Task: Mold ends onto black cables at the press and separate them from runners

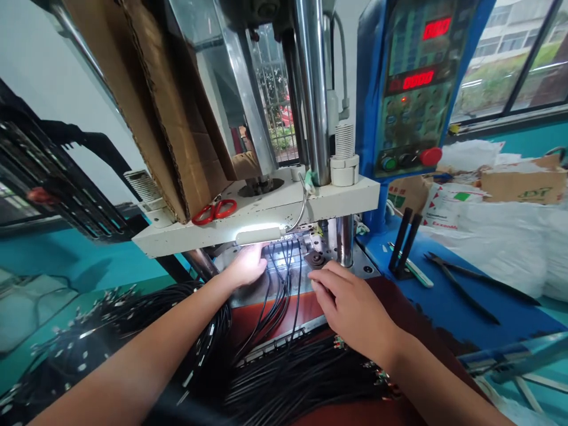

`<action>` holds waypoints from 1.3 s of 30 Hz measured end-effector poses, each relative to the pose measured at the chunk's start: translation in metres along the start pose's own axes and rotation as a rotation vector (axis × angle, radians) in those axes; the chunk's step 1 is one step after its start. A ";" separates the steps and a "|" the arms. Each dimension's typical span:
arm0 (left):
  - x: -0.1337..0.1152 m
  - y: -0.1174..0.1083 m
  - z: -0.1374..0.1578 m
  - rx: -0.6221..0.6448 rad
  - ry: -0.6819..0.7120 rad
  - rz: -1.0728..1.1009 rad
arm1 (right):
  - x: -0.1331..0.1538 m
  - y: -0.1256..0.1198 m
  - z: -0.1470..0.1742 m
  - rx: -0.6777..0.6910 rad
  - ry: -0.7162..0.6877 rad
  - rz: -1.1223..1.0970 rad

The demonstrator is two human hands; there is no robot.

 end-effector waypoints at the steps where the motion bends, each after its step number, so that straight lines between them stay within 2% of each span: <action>1: 0.000 0.001 0.000 0.001 -0.003 -0.002 | 0.001 0.001 0.000 0.004 -0.002 0.005; 12: -0.008 -0.002 0.003 -0.022 0.031 -0.008 | 0.000 0.012 0.005 0.075 -0.015 0.034; 18: -0.006 0.004 -0.010 -0.009 -0.029 -0.053 | 0.005 0.013 0.006 0.089 -0.047 0.059; 24: -0.016 -0.003 -0.008 -0.024 -0.010 -0.065 | 0.005 0.017 0.008 0.120 -0.023 0.025; 34: -0.023 0.004 -0.018 0.051 -0.011 -0.089 | 0.014 0.018 0.011 0.150 -0.091 0.019; 39: -0.028 0.001 -0.016 0.067 -0.019 -0.094 | 0.015 0.017 0.012 0.151 -0.082 0.019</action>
Point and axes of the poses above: each hand's wrist, its own z-axis away from the middle knuckle, its own y-axis out of the palm, x = y × z, the point moved 7 cm from there along -z, towards the middle knuckle, and after that the axes turned 7 degrees about y, right-handed, at the moved point
